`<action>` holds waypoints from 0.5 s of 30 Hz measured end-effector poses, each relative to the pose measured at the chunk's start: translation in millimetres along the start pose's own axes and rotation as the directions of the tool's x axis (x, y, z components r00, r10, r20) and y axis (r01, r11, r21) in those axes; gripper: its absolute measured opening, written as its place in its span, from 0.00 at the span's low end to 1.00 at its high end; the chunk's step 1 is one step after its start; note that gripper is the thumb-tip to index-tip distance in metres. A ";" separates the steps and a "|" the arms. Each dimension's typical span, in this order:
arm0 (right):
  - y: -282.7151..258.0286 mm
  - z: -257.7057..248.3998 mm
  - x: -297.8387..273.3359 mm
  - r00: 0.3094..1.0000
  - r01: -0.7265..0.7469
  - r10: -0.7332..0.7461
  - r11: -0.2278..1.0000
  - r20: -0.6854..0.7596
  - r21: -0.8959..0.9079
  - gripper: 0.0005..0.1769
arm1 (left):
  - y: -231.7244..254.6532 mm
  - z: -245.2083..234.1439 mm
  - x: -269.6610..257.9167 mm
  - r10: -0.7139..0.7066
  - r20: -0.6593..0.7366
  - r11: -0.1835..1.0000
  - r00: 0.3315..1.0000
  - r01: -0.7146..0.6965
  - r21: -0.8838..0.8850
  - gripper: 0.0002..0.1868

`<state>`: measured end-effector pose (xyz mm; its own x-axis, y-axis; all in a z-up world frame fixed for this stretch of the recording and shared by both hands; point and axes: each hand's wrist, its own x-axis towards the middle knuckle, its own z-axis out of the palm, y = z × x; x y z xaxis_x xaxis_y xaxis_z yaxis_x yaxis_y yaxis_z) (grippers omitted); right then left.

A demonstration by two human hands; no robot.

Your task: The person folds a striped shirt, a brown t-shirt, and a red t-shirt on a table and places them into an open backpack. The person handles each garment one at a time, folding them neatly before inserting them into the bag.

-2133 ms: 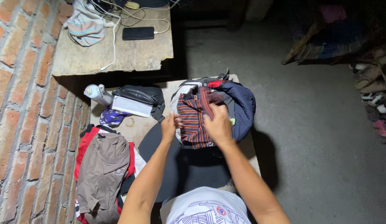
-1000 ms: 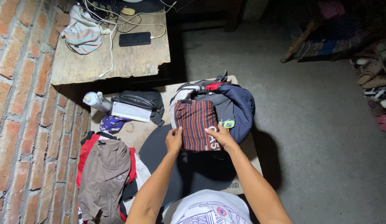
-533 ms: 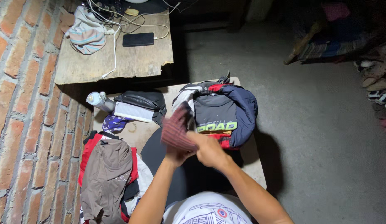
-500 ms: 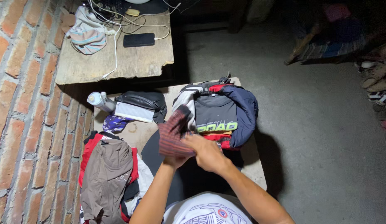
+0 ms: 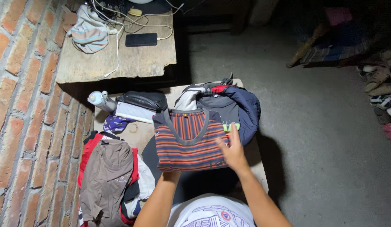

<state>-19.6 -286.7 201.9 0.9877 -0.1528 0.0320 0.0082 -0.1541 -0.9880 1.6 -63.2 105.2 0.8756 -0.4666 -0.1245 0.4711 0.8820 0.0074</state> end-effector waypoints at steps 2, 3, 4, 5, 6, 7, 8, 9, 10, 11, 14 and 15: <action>26.5 -17.4 7.3 0.840 -0.537 0.419 0.553 0.345 0.637 0.33 | -4.2 -0.9 3.4 -0.013 -0.015 1.000 1.000 0.013 0.010 0.33; 40.7 -22.6 7.2 0.800 -0.594 0.445 0.488 0.403 0.640 0.31 | -6.0 -1.0 7.6 -0.030 -0.022 0.999 0.999 0.031 0.015 0.33; 55.6 -23.8 4.0 0.757 -0.646 0.463 0.418 0.462 0.639 0.29 | -9.1 -1.2 10.2 -0.045 -0.027 0.999 0.999 0.046 0.027 0.33; 70.1 -24.5 0.1 0.710 -0.694 0.475 0.347 0.519 0.631 0.28 | -11.2 -1.7 13.5 -0.059 -0.040 0.997 0.997 0.061 0.040 0.33; 83.6 -24.8 -4.0 0.730 -0.678 0.500 0.445 0.466 0.585 0.26 | -11.5 -3.2 16.1 -0.073 -0.055 0.996 0.996 0.076 0.051 0.33; 95.4 -25.1 -7.8 0.750 -0.659 0.518 0.536 0.411 0.528 0.25 | -12.5 -5.4 17.4 -0.085 -0.065 0.994 0.994 0.089 0.060 0.33; 105.2 -25.9 -8.8 0.771 -0.636 0.527 0.620 0.357 0.460 0.25 | -11.3 -7.4 18.8 -0.097 -0.088 0.992 0.991 0.104 0.077 0.33; 112.6 -28.8 -7.0 0.785 -0.619 0.533 0.647 0.316 0.445 0.25 | -9.9 -9.9 18.3 -0.109 -0.103 0.989 0.989 0.119 0.091 0.33; 117.5 -34.4 -4.7 0.797 -0.602 0.538 0.673 0.274 0.429 0.24 | -7.3 -12.8 18.3 -0.124 -0.125 0.985 0.984 0.137 0.103 0.33; 119.9 -40.6 -2.5 0.808 -0.586 0.542 0.698 0.231 0.411 0.24 | -3.5 -15.5 18.9 -0.141 -0.162 0.979 0.977 0.162 0.122 0.33; 115.8 -58.0 16.7 0.870 -0.493 0.454 0.809 0.192 0.319 0.26 | 3.9 -20.3 23.2 -0.164 -0.274 0.941 0.947 0.234 0.245 0.33; 112.7 -62.4 23.6 0.886 -0.463 0.430 0.841 0.174 0.280 0.26 | 3.0 -21.1 29.4 -0.148 -0.327 0.914 0.933 0.256 0.316 0.33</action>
<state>-5.2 -368.5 100.8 0.9058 -0.0321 -0.4224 -0.4065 0.2146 -0.8881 26.5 -72.9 80.6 0.7127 -0.5451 -0.4415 0.6880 0.6659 0.2885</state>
